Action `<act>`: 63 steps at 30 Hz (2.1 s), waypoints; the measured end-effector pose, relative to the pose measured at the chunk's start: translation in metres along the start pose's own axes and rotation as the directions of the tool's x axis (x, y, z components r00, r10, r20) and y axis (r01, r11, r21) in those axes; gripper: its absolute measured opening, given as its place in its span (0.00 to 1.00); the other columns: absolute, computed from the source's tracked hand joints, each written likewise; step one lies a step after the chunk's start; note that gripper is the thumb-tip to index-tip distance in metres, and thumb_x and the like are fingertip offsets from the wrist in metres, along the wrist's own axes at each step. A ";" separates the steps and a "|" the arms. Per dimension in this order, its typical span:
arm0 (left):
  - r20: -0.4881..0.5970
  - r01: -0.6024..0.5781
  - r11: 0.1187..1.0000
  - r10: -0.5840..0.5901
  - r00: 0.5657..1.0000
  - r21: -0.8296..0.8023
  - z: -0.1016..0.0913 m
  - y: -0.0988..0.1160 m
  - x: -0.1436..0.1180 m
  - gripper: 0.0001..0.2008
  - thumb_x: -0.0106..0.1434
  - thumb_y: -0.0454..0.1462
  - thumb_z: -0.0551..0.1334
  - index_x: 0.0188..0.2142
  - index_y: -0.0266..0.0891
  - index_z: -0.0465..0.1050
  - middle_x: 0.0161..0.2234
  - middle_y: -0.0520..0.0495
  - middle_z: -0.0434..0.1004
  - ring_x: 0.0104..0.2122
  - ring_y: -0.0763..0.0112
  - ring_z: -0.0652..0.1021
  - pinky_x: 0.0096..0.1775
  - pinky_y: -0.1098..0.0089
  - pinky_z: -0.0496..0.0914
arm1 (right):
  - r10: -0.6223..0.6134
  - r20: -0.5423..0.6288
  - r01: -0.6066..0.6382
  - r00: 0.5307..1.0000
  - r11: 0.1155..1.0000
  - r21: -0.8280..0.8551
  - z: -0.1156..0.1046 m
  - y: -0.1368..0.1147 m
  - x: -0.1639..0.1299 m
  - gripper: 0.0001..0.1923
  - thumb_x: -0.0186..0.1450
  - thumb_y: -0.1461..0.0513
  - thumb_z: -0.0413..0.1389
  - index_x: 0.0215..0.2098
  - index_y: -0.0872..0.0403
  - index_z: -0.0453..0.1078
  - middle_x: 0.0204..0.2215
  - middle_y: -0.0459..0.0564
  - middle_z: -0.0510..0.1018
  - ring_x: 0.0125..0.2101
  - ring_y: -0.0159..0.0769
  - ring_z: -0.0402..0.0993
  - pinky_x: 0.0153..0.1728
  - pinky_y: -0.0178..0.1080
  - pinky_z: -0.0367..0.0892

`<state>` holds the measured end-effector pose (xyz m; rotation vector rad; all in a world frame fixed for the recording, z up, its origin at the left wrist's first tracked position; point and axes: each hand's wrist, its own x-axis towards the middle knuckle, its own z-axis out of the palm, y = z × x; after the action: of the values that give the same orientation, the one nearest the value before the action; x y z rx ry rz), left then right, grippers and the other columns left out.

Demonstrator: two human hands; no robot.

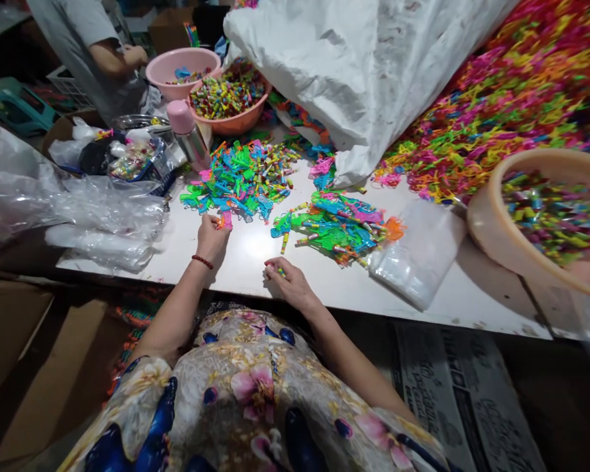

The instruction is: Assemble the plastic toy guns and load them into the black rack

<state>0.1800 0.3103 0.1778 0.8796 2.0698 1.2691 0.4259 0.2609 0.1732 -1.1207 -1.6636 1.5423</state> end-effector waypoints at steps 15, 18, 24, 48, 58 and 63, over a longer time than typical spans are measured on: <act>0.694 0.528 0.735 -0.111 0.711 -0.424 -0.012 0.026 -0.088 0.20 0.47 0.38 0.76 0.31 0.37 0.66 0.23 0.52 0.72 0.19 0.78 0.72 0.21 0.79 0.63 | -0.023 -0.059 0.031 0.998 0.989 0.142 0.002 -0.011 -0.003 0.21 0.65 0.45 0.57 0.42 0.53 0.76 0.32 0.48 0.78 0.31 0.33 0.71 0.32 0.35 0.67; 0.721 0.533 0.748 -0.107 0.685 -0.395 -0.006 0.027 -0.094 0.20 0.48 0.40 0.76 0.33 0.37 0.68 0.21 0.53 0.72 0.15 0.81 0.67 0.17 0.80 0.55 | -0.046 -0.058 0.053 0.997 0.990 0.129 0.000 -0.016 -0.009 0.20 0.64 0.46 0.59 0.43 0.53 0.77 0.34 0.48 0.79 0.34 0.34 0.73 0.35 0.36 0.69; 0.781 0.579 0.738 -0.115 0.614 -0.346 -0.004 0.027 -0.099 0.18 0.49 0.40 0.75 0.26 0.35 0.68 0.18 0.54 0.66 0.14 0.86 0.61 0.16 0.80 0.50 | -0.135 -0.100 0.145 0.986 0.985 0.097 -0.004 -0.015 -0.011 0.15 0.63 0.50 0.63 0.41 0.51 0.78 0.38 0.49 0.81 0.40 0.38 0.75 0.46 0.40 0.70; 0.942 0.736 0.674 -0.203 0.268 -0.064 -0.016 0.020 -0.094 0.10 0.53 0.33 0.71 0.30 0.28 0.73 0.16 0.56 0.62 0.13 0.89 0.54 0.15 0.84 0.48 | -0.527 0.100 0.536 0.844 0.831 -0.149 -0.020 -0.010 -0.019 0.09 0.69 0.60 0.59 0.46 0.49 0.79 0.36 0.51 0.81 0.35 0.33 0.78 0.37 0.34 0.73; 0.883 0.690 0.703 -0.199 0.425 -0.174 -0.016 0.021 -0.096 0.08 0.55 0.32 0.69 0.28 0.31 0.71 0.17 0.56 0.64 0.12 0.87 0.58 0.15 0.82 0.50 | -0.340 -0.053 0.338 0.939 0.940 -0.053 -0.014 -0.011 -0.032 0.09 0.69 0.58 0.60 0.44 0.51 0.79 0.35 0.49 0.81 0.35 0.33 0.77 0.37 0.36 0.72; 0.914 0.709 0.695 -0.202 0.352 -0.120 -0.010 0.020 -0.102 0.08 0.57 0.33 0.68 0.29 0.29 0.72 0.16 0.56 0.63 0.12 0.87 0.57 0.14 0.82 0.50 | -0.332 -0.079 0.335 0.940 0.942 0.021 -0.016 -0.016 -0.033 0.08 0.66 0.58 0.63 0.43 0.49 0.80 0.37 0.49 0.81 0.37 0.34 0.77 0.39 0.37 0.72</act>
<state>0.2416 0.2337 0.2114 0.4049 0.9369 0.7001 0.4520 0.2403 0.1948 -0.8156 -1.6704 1.2911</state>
